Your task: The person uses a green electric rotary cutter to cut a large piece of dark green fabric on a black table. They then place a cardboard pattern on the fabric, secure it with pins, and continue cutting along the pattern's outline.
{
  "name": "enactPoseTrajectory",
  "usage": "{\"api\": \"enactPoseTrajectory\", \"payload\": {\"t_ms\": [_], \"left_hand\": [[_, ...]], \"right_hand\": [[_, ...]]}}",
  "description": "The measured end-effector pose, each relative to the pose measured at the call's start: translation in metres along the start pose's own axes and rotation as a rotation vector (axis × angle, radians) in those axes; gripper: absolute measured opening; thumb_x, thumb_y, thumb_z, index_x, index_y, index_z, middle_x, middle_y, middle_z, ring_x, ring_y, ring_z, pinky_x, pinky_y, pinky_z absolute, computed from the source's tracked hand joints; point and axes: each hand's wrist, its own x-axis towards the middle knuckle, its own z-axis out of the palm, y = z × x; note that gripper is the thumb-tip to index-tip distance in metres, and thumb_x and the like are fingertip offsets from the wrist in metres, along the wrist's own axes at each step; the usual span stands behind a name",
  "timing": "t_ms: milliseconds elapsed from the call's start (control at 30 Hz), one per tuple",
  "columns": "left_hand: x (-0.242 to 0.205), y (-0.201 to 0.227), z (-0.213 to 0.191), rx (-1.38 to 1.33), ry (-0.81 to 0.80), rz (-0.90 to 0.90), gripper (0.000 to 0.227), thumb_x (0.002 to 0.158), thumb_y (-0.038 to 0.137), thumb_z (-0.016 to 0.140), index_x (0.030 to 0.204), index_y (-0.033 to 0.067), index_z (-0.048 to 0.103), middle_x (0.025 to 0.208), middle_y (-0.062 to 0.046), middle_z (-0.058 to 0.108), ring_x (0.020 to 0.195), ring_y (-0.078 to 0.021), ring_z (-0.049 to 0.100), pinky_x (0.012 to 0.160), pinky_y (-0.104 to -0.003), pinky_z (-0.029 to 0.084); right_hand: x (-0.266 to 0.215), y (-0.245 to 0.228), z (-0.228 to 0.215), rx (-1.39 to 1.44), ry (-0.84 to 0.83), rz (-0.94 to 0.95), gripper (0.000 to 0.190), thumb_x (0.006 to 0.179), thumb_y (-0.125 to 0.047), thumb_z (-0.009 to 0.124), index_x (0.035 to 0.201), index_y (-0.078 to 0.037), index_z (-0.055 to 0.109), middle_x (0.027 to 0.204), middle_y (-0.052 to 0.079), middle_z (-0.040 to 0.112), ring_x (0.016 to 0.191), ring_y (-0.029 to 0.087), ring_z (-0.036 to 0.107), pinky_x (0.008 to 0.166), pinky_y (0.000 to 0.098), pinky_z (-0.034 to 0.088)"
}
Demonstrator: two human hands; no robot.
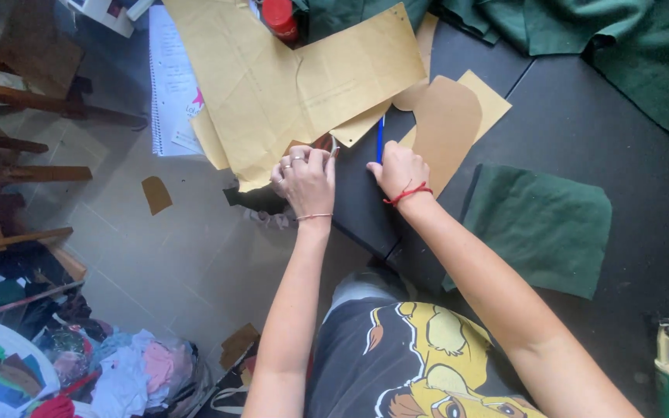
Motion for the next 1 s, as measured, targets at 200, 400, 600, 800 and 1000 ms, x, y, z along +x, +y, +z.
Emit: {"api": "enactPoseTrajectory", "payload": {"t_ms": [200, 400, 600, 800, 1000], "left_hand": [[0.002, 0.01, -0.059, -0.148, -0.124, 0.036, 0.017, 0.069, 0.032, 0.066, 0.074, 0.0209, 0.054, 0.078, 0.0, 0.049, 0.081, -0.0193, 0.048, 0.085, -0.042, 0.031], [0.008, 0.036, -0.122, -1.061, -0.717, -0.159, 0.017, 0.084, 0.031, 0.04, 0.078, 0.0153, 0.042, 0.05, 0.002, 0.057, 0.055, -0.0189, 0.057, 0.063, -0.031, 0.042], [0.002, 0.068, -0.133, -1.388, -0.982, -0.194, 0.018, 0.083, 0.033, 0.04, 0.077, 0.0166, 0.043, 0.046, -0.001, 0.045, 0.046, -0.0122, 0.043, 0.051, -0.028, 0.039], [0.002, 0.085, -0.139, -1.415, -0.999, -0.12, 0.016, 0.079, 0.029, 0.045, 0.074, 0.014, 0.048, 0.044, -0.003, 0.045, 0.041, -0.0125, 0.043, 0.044, -0.024, 0.038], [-0.001, 0.089, -0.137, -1.461, -0.959, -0.129, 0.015, 0.076, 0.028, 0.048, 0.07, 0.0146, 0.05, 0.043, -0.003, 0.045, 0.039, -0.0109, 0.042, 0.041, -0.024, 0.039]], "right_hand": [[0.001, 0.023, -0.001, -0.049, -0.314, 0.114, 0.03, 0.071, -0.036, 0.055, 0.058, -0.011, 0.064, 0.049, 0.006, 0.06, 0.069, 0.029, 0.065, 0.064, 0.0394, 0.05], [-0.095, 0.009, -0.123, 0.664, -0.432, 0.145, 0.022, 0.074, -0.016, 0.052, 0.08, 0.004, 0.059, 0.063, 0.02, 0.063, 0.065, 0.027, 0.061, 0.067, 0.0414, 0.047], [-0.132, 0.013, -0.153, 1.18, 0.302, -0.104, 0.013, 0.073, 0.006, 0.06, 0.083, 0.005, 0.051, 0.077, 0.019, 0.06, 0.066, 0.019, 0.062, 0.061, 0.0248, 0.053], [-0.126, 0.01, -0.137, 1.373, 0.45, -0.328, 0.021, 0.072, 0.008, 0.062, 0.059, 0.0, 0.048, 0.054, 0.014, 0.054, 0.035, 0.014, 0.052, 0.035, 0.0207, 0.045], [-0.122, 0.005, -0.13, 1.309, 0.575, -0.279, 0.025, 0.079, 0.004, 0.059, 0.057, -0.002, 0.05, 0.045, 0.008, 0.048, 0.023, 0.007, 0.04, 0.028, 0.0155, 0.037]]}}
